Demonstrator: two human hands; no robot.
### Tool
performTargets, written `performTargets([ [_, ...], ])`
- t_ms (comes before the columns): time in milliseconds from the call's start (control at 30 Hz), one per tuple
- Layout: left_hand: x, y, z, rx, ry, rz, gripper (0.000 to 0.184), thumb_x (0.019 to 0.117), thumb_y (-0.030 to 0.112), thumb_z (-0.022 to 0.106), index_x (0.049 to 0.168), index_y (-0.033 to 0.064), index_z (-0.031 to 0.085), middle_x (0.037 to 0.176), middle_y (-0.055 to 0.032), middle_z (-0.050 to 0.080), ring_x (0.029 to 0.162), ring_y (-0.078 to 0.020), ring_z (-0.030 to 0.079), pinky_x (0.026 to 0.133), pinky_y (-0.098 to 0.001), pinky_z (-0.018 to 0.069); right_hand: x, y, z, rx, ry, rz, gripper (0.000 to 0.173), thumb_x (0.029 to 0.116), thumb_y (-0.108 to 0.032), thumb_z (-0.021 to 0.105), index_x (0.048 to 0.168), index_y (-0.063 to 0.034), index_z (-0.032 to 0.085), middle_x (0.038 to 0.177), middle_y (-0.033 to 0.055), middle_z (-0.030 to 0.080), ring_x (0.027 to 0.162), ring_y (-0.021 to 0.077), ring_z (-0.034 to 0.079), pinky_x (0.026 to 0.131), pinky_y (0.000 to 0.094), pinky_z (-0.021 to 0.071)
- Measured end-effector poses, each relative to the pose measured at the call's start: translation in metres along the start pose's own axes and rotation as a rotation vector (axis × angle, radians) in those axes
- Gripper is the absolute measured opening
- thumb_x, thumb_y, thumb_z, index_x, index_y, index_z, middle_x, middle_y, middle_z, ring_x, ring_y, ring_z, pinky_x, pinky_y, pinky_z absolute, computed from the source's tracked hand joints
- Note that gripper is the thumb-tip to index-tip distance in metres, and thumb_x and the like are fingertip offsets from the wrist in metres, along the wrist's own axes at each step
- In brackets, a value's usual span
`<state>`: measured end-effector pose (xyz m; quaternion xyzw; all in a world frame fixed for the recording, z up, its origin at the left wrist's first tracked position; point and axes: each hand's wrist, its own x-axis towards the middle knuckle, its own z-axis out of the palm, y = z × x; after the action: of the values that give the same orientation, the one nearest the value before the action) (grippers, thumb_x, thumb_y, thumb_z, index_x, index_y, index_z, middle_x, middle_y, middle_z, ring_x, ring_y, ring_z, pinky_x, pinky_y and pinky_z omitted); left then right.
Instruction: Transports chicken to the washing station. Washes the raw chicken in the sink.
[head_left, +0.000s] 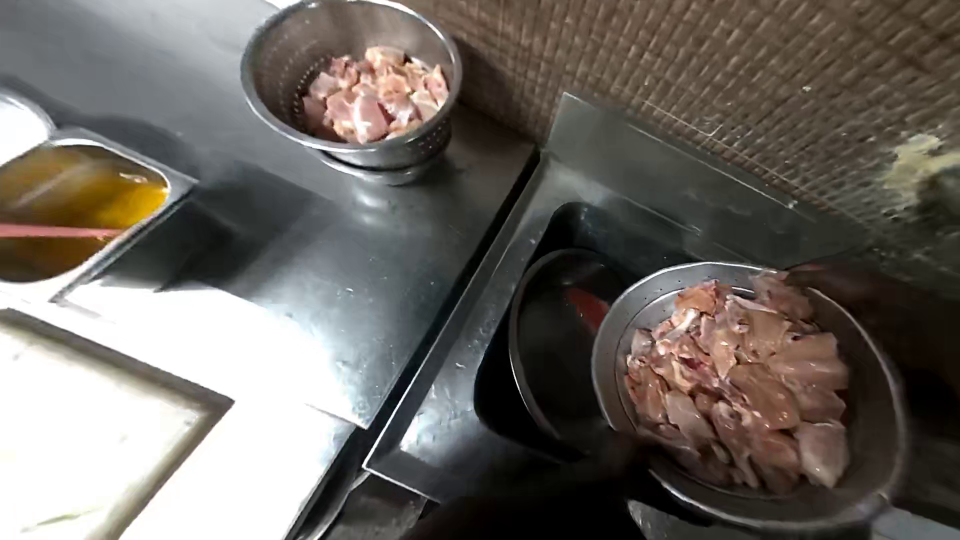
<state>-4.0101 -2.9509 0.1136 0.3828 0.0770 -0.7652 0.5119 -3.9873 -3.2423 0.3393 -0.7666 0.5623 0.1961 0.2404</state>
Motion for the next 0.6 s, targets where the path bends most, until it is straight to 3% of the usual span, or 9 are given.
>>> performTargets([
  [67,-0.003,-0.008,0.012,-0.147,-0.106,-0.070,0.023,0.1060,0.016,0.053,0.122,0.0006,0.059,0.097,-0.0111,0.068,0.081,-0.0196,0.069,0.070,-0.0358,0.0604,-0.007,-0.009,0.000,-0.064,0.011,0.001,0.028,0.1096,-0.013,0.047,0.121,0.0078,0.062,0.117,0.0227,0.062,0.101,0.0247,0.057,0.093,0.0431,0.0451],
  [167,-0.007,-0.005,0.024,-0.164,0.018,-0.162,0.025,0.1049,0.018,0.057,0.123,0.0006,0.056,0.092,-0.0136,0.067,0.073,-0.0217,0.069,0.062,-0.0351,0.0598,-0.019,-0.012,0.004,-0.116,0.003,0.008,0.026,0.1090,-0.010,0.047,0.120,0.0087,0.062,0.118,0.0220,0.063,0.102,0.0206,0.058,0.095,0.0357,0.0462],
  [233,0.002,-0.010,0.022,-0.161,0.097,-0.178,0.030,0.1031,0.017,0.060,0.127,-0.0010,0.053,0.093,-0.0171,0.066,0.071,-0.0245,0.069,0.060,-0.0378,0.0602,-0.022,-0.013,0.010,-0.095,-0.014,0.017,0.029,0.1101,-0.012,0.045,0.121,0.0102,0.060,0.118,0.0244,0.062,0.102,0.0235,0.059,0.095,0.0382,0.0458],
  [300,0.004,-0.008,0.017,-0.154,0.098,-0.182,0.025,0.1039,0.016,0.057,0.122,-0.0008,0.056,0.092,-0.0158,0.065,0.070,-0.0233,0.067,0.059,-0.0365,0.0592,-0.018,-0.016,0.019,-0.094,0.016,0.025,0.028,0.1095,-0.017,0.049,0.116,0.0076,0.060,0.112,0.0224,0.062,0.098,0.0237,0.058,0.090,0.0395,0.0464],
  [367,-0.002,-0.003,0.014,-0.154,0.059,-0.170,0.018,0.1040,0.014,0.056,0.117,0.0014,0.057,0.088,-0.0115,0.063,0.067,-0.0193,0.063,0.058,-0.0331,0.0559,-0.012,-0.022,0.024,-0.107,0.028,0.047,0.032,0.1097,-0.020,0.051,0.120,0.0081,0.062,0.118,0.0257,0.063,0.104,0.0291,0.059,0.095,0.0456,0.0454],
  [467,-0.015,0.011,0.013,-0.062,-0.016,-0.106,0.016,0.1080,0.014,0.048,0.116,0.0029,0.056,0.088,-0.0056,0.057,0.069,-0.0127,0.056,0.061,-0.0277,0.0501,0.026,-0.018,0.026,-0.234,-0.057,0.000,0.037,0.1108,-0.024,0.049,0.123,0.0089,0.062,0.122,0.0271,0.062,0.109,0.0321,0.058,0.098,0.0487,0.0438],
  [533,-0.011,0.006,0.011,-0.049,0.004,-0.051,0.018,0.1100,0.018,0.044,0.112,0.0053,0.057,0.083,-0.0028,0.057,0.065,-0.0101,0.055,0.057,-0.0260,0.0491,0.084,0.009,0.031,-0.357,-0.072,-0.147,0.037,0.1091,-0.028,0.052,0.113,0.0059,0.066,0.107,0.0249,0.066,0.098,0.0336,0.063,0.088,0.0533,0.0495],
  [567,-0.010,0.004,0.010,-0.001,0.013,-0.014,0.022,0.1111,0.019,0.041,0.111,0.0045,0.057,0.084,-0.0030,0.058,0.067,-0.0093,0.056,0.059,-0.0248,0.0496,0.106,0.012,0.033,-0.411,-0.085,-0.175,0.036,0.1081,-0.029,0.054,0.108,0.0044,0.067,0.101,0.0235,0.066,0.093,0.0340,0.063,0.084,0.0548,0.0492],
  [600,-0.012,0.003,0.006,0.120,-0.010,0.037,0.026,0.1116,0.015,0.038,0.117,-0.0009,0.057,0.093,-0.0068,0.060,0.077,-0.0107,0.058,0.069,-0.0250,0.0508,0.117,0.006,0.033,-0.470,-0.117,-0.171,0.037,0.1076,-0.029,0.055,0.108,0.0050,0.068,0.102,0.0247,0.066,0.096,0.0366,0.063,0.087,0.0581,0.0487],
])
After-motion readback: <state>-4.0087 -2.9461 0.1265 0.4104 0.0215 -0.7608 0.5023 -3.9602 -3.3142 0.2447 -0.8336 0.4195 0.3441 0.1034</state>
